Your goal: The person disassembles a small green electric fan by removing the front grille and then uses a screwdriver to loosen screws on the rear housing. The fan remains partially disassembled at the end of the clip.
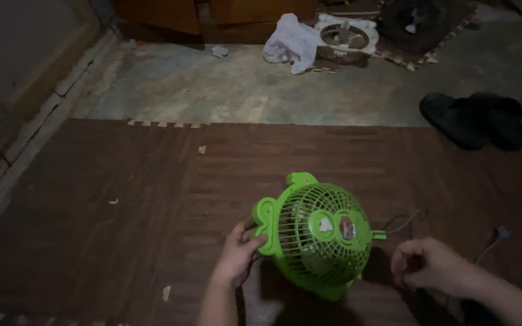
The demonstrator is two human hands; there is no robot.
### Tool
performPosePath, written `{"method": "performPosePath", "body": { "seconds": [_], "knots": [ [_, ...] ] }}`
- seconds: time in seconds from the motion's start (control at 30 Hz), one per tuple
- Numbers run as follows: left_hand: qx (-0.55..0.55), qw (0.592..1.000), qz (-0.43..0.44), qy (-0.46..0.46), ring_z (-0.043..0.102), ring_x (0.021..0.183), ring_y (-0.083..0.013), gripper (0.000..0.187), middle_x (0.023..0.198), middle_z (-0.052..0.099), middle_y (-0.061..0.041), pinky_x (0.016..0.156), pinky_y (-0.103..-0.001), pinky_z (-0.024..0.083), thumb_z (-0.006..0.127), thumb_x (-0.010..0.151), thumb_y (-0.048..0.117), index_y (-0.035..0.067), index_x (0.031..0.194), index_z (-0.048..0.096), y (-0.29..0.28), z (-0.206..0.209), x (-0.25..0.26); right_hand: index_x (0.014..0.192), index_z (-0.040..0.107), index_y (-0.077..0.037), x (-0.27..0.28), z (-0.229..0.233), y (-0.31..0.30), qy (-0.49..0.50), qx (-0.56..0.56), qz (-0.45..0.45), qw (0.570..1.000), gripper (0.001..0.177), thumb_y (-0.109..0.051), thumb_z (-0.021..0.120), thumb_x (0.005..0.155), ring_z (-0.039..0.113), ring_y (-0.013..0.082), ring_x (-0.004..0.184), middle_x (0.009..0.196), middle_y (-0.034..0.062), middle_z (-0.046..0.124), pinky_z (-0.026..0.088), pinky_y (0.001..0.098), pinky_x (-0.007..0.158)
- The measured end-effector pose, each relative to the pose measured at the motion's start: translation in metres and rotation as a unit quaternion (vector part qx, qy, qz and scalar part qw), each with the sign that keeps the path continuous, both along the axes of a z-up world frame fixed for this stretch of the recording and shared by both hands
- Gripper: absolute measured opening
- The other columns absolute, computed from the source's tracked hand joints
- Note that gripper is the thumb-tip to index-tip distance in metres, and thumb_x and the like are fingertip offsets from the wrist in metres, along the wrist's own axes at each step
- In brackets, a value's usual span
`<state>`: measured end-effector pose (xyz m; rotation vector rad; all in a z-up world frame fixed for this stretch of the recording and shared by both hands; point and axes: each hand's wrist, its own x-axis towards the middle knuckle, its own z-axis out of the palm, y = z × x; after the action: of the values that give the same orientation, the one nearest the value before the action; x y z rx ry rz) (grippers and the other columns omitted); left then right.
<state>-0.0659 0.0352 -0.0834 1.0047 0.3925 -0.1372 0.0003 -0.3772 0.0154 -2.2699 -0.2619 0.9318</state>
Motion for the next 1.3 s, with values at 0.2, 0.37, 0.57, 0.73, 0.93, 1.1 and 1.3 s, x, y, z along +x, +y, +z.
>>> {"method": "performPosePath", "body": {
  "seconds": [0.2, 0.37, 0.57, 0.73, 0.93, 1.1, 1.3],
  "knots": [
    [0.088, 0.995, 0.007, -0.053, 0.068, 0.116, -0.0235, 0.074, 0.131, 0.068, -0.015, 0.098, -0.036, 0.057, 0.071, 0.082, -0.006, 0.002, 0.148, 0.037, 0.001, -0.011, 0.001, 0.103, 0.081, -0.011, 0.006, 0.054, 0.054, -0.198, -0.007, -0.106, 0.974, 0.02, -0.016, 0.083, 0.084, 0.074, 0.0118, 0.088, 0.094, 0.0017, 0.081, 0.06, 0.0295, 0.083],
    [0.161, 0.978, -0.052, -0.126, 0.068, 0.116, -0.0222, 0.063, 0.13, 0.071, -0.015, 0.1, -0.035, 0.056, 0.072, 0.086, -0.002, -0.002, 0.146, 0.054, 0.022, 0.004, -0.002, 0.102, 0.081, -0.005, 0.034, 0.038, 0.051, -0.259, 0.08, -0.202, 0.941, 0.018, -0.011, 0.08, 0.085, 0.072, 0.0164, 0.085, 0.094, 0.007, 0.081, 0.059, 0.0348, 0.079],
    [0.127, 0.987, -0.064, -0.08, 0.068, 0.112, -0.0222, 0.069, 0.126, 0.07, -0.014, 0.096, -0.037, 0.056, 0.071, 0.085, 0.003, 0.008, 0.15, 0.048, 0.032, 0.036, -0.006, 0.107, 0.075, -0.003, 0.056, -0.051, 0.053, -0.229, 0.161, -0.298, 0.913, 0.02, -0.007, 0.077, 0.087, 0.071, 0.0163, 0.09, 0.099, 0.0079, 0.077, 0.057, 0.0314, 0.082],
    [0.327, 0.932, -0.129, -0.085, 0.06, 0.123, -0.0172, 0.073, 0.133, 0.066, -0.006, 0.102, -0.034, 0.048, 0.082, 0.084, 0.016, 0.013, 0.149, 0.05, 0.029, 0.057, -0.005, 0.11, 0.069, -0.002, 0.062, -0.096, 0.077, -0.179, 0.317, -0.407, 0.838, 0.022, -0.003, 0.073, 0.088, 0.07, 0.0193, 0.088, 0.095, 0.009, 0.073, 0.056, 0.0325, 0.077],
    [0.51, 0.859, 0.013, 0.039, 0.079, 0.08, -0.0257, 0.044, 0.089, 0.079, -0.017, 0.078, -0.04, 0.061, 0.07, 0.091, 0.042, 0.005, 0.114, 0.071, -0.006, 0.064, -0.005, 0.118, 0.063, -0.004, 0.05, -0.073, 0.098, -0.192, 0.312, -0.4, 0.84, 0.032, -0.002, 0.073, 0.087, 0.069, 0.0165, 0.094, 0.1, 0.0049, 0.072, 0.057, 0.0321, 0.083],
    [0.513, 0.857, 0.051, -0.006, 0.077, 0.074, -0.0262, 0.04, 0.083, 0.077, -0.016, 0.071, -0.041, 0.059, 0.07, 0.09, 0.04, 0.003, 0.106, 0.071, -0.003, 0.063, -0.004, 0.115, 0.061, -0.003, 0.033, -0.05, 0.093, -0.288, 0.265, -0.246, 0.887, 0.035, -0.002, 0.078, 0.084, 0.071, 0.0176, 0.099, 0.099, 0.0077, 0.073, 0.058, 0.0336, 0.09],
    [0.513, 0.857, 0.045, -0.003, 0.076, 0.073, -0.0269, 0.038, 0.08, 0.077, -0.016, 0.071, -0.041, 0.058, 0.071, 0.09, 0.039, 0.004, 0.101, 0.071, -0.003, 0.059, -0.004, 0.116, 0.064, -0.005, 0.035, -0.039, 0.094, -0.352, 0.153, -0.194, 0.903, 0.042, -0.004, 0.084, 0.079, 0.073, 0.019, 0.102, 0.101, 0.0083, 0.077, 0.057, 0.0339, 0.092]
  ]
}}
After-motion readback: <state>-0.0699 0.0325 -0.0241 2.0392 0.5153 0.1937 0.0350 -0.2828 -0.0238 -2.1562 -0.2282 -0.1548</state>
